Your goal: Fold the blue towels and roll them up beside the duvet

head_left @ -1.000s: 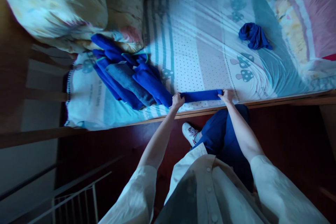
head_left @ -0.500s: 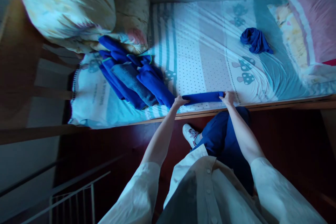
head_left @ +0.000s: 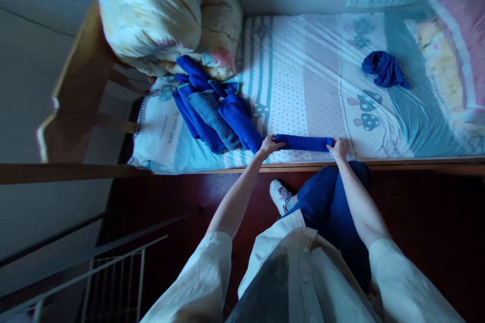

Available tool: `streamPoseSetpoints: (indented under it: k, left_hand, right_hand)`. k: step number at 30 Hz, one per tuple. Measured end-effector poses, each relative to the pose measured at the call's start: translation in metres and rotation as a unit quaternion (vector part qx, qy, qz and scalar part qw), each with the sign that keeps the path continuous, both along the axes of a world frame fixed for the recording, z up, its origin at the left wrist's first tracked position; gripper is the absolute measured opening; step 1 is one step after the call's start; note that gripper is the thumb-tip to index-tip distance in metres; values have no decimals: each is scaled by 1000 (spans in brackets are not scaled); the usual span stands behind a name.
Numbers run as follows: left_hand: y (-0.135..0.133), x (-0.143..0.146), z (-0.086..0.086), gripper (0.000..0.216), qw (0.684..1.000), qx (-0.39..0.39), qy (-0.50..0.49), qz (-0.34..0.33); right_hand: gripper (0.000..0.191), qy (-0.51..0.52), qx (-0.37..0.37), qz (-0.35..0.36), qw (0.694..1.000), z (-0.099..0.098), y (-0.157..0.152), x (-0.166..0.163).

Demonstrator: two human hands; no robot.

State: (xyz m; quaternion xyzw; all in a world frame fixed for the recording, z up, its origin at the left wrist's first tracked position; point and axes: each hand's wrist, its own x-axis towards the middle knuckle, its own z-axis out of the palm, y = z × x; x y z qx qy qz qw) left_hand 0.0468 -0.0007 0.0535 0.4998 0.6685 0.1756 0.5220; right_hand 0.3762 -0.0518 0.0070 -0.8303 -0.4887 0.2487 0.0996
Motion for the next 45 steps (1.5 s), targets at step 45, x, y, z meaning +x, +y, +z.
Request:
streamPoseSetpoints:
  k: [45]
  left_hand:
    - [32, -24, 0, 36, 959, 203, -65, 187]
  right_hand:
    - [42, 391, 260, 143, 871, 163, 105, -245]
